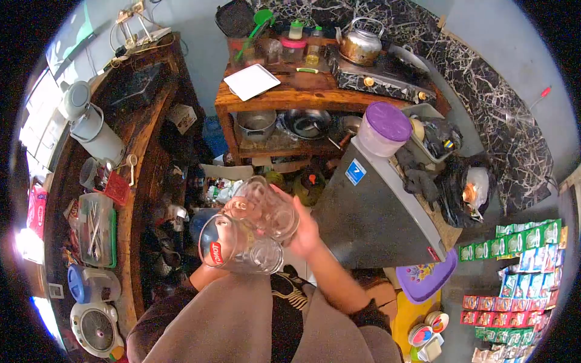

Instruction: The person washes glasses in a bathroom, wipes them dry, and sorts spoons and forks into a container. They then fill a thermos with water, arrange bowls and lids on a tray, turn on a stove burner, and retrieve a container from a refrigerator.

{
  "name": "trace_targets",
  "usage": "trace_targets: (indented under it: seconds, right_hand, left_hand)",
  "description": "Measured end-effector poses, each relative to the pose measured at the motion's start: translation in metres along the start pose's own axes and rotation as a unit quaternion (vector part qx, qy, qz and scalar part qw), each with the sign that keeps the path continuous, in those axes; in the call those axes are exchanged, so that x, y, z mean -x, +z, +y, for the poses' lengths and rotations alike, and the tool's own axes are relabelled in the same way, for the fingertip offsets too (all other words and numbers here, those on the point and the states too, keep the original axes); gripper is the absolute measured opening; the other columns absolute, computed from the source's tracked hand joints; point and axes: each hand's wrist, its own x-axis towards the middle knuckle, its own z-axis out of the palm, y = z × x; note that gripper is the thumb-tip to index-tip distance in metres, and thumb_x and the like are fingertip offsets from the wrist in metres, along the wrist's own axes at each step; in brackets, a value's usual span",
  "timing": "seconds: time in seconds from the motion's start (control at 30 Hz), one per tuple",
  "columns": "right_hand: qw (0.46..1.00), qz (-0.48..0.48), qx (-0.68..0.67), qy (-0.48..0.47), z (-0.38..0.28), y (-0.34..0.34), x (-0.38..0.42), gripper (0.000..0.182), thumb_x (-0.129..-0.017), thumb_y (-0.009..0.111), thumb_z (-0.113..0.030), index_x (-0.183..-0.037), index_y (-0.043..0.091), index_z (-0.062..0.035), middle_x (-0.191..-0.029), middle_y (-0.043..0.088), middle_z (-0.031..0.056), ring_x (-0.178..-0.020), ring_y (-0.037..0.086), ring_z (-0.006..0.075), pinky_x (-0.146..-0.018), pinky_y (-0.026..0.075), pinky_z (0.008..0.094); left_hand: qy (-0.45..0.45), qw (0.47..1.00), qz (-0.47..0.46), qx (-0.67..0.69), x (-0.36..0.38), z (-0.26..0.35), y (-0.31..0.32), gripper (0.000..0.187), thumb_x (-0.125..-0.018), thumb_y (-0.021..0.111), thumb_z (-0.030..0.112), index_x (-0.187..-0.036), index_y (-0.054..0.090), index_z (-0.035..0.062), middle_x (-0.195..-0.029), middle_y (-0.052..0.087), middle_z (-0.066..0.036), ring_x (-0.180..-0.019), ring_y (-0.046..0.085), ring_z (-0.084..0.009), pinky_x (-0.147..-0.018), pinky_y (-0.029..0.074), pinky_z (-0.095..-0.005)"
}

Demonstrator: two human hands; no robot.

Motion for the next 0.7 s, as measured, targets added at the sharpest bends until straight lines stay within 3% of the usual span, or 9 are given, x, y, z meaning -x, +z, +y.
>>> trace_targets:
  seconds: [0.07, 0.13, 0.17, 0.33, 0.47, 0.53, 0.6, 0.67, 0.7]
  right_hand:
    - [0.995, -0.009, 0.092, -0.049, 0.021, -0.011, 0.007, 0.049, -0.091, 0.03, -0.037, -0.127, 0.033, -0.0035, -0.125, 0.041, 0.0099, -0.111, 0.044, 0.0218, -0.092, 0.037, 0.0368]
    - [0.983, 0.096, 0.139, -0.077, 0.034, -0.005, 0.013, 0.045, -0.091, 0.036, -0.03, -0.127, 0.032, -0.0036, -0.125, 0.041, 0.0083, -0.11, 0.044, 0.0201, -0.09, 0.038, 0.0358]
    - [0.987, 0.096, 0.098, -0.078, 0.035, -0.007, 0.013, 0.042, -0.091, 0.039, -0.026, -0.124, 0.034, -0.0013, -0.122, 0.043, 0.0088, -0.109, 0.045, 0.0201, -0.09, 0.039, 0.0349]
    - [0.977, 0.121, 0.166, -0.065, 0.025, -0.022, 0.02, 0.04, -0.09, 0.039, -0.022, -0.121, 0.036, 0.0027, -0.114, 0.048, 0.0114, -0.102, 0.049, 0.0194, -0.086, 0.04, 0.0334]
    - [0.963, 0.134, 0.233, -0.016, 0.014, -0.041, 0.037, 0.04, -0.087, 0.041, -0.017, -0.121, 0.036, 0.0028, -0.107, 0.052, 0.0121, -0.095, 0.053, 0.0199, -0.082, 0.042, 0.0334]
    - [0.956, 0.082, 0.28, 0.005, 0.016, -0.042, 0.036, 0.045, -0.087, 0.042, -0.022, -0.124, 0.033, 0.0012, -0.107, 0.052, 0.0123, -0.098, 0.051, 0.0215, -0.082, 0.042, 0.0336]
    - [0.959, 0.057, 0.275, -0.028, 0.015, -0.022, 0.039, 0.049, -0.088, 0.04, -0.03, -0.126, 0.031, -0.0011, -0.108, 0.051, 0.0126, -0.1, 0.05, 0.0225, -0.081, 0.042, 0.0346]
    - [0.942, 0.019, 0.331, -0.046, 0.015, -0.027, 0.032, 0.052, -0.088, 0.036, -0.035, -0.128, 0.028, -0.002, -0.11, 0.05, 0.0113, -0.103, 0.048, 0.0218, -0.083, 0.041, 0.0353]
    - [0.933, 0.012, 0.358, -0.034, 0.015, -0.037, 0.028, 0.053, -0.088, 0.037, -0.035, -0.128, 0.029, -0.0022, -0.111, 0.05, 0.0107, -0.104, 0.048, 0.0212, -0.084, 0.041, 0.0353]
  left_hand:
    - [0.066, 0.997, 0.019, -0.042, -0.005, -0.004, 0.002, 0.005, -0.076, 0.054, 0.01, -0.074, 0.051, 0.0087, -0.073, 0.053, -0.001, -0.063, 0.053, -0.0108, -0.047, 0.045, -0.0258]
    - [0.113, 0.993, -0.014, 0.0, -0.014, -0.001, 0.003, 0.009, -0.078, 0.052, 0.008, -0.069, 0.052, 0.0068, -0.065, 0.054, -0.004, -0.055, 0.053, -0.0121, -0.046, 0.045, -0.0261]
    - [0.137, 0.986, 0.068, -0.058, -0.018, -0.003, 0.004, 0.016, -0.079, 0.052, 0.009, -0.064, 0.051, 0.0053, -0.057, 0.052, -0.004, -0.047, 0.05, -0.0116, -0.044, 0.044, -0.0244]
    - [0.184, 0.978, 0.092, -0.031, -0.023, -0.017, -0.007, 0.019, -0.075, 0.059, 0.013, -0.063, 0.048, 0.0045, -0.056, 0.052, -0.002, -0.049, 0.051, -0.0106, -0.044, 0.043, -0.0238]
    - [0.302, 0.937, 0.13, -0.122, -0.033, -0.021, -0.025, 0.025, -0.076, 0.058, 0.012, -0.056, 0.044, 0.0071, -0.054, 0.048, 0.001, -0.046, 0.044, -0.0077, -0.042, 0.035, -0.0211]
    - [0.427, 0.844, 0.168, -0.277, -0.033, -0.018, -0.021, 0.026, -0.075, 0.055, 0.005, -0.053, 0.04, 0.0082, -0.053, 0.044, 0.004, -0.047, 0.039, -0.0056, -0.041, 0.03, -0.0205]
    - [0.41, 0.848, 0.218, -0.255, -0.032, -0.023, -0.012, 0.023, -0.065, 0.05, -0.003, -0.049, 0.036, 0.0049, -0.051, 0.035, 0.002, -0.047, 0.034, -0.0088, -0.043, 0.029, -0.0242]
    - [0.51, 0.705, 0.243, -0.429, -0.03, -0.026, -0.017, 0.021, -0.059, 0.053, -0.001, -0.049, 0.035, 0.0029, -0.049, 0.033, -0.003, -0.044, 0.033, -0.0134, -0.041, 0.028, -0.0275]
    - [0.515, 0.696, 0.255, -0.43, -0.026, -0.029, -0.021, 0.021, -0.059, 0.053, -0.001, -0.049, 0.035, 0.0029, -0.049, 0.033, -0.003, -0.044, 0.033, -0.0134, -0.041, 0.028, -0.0275]
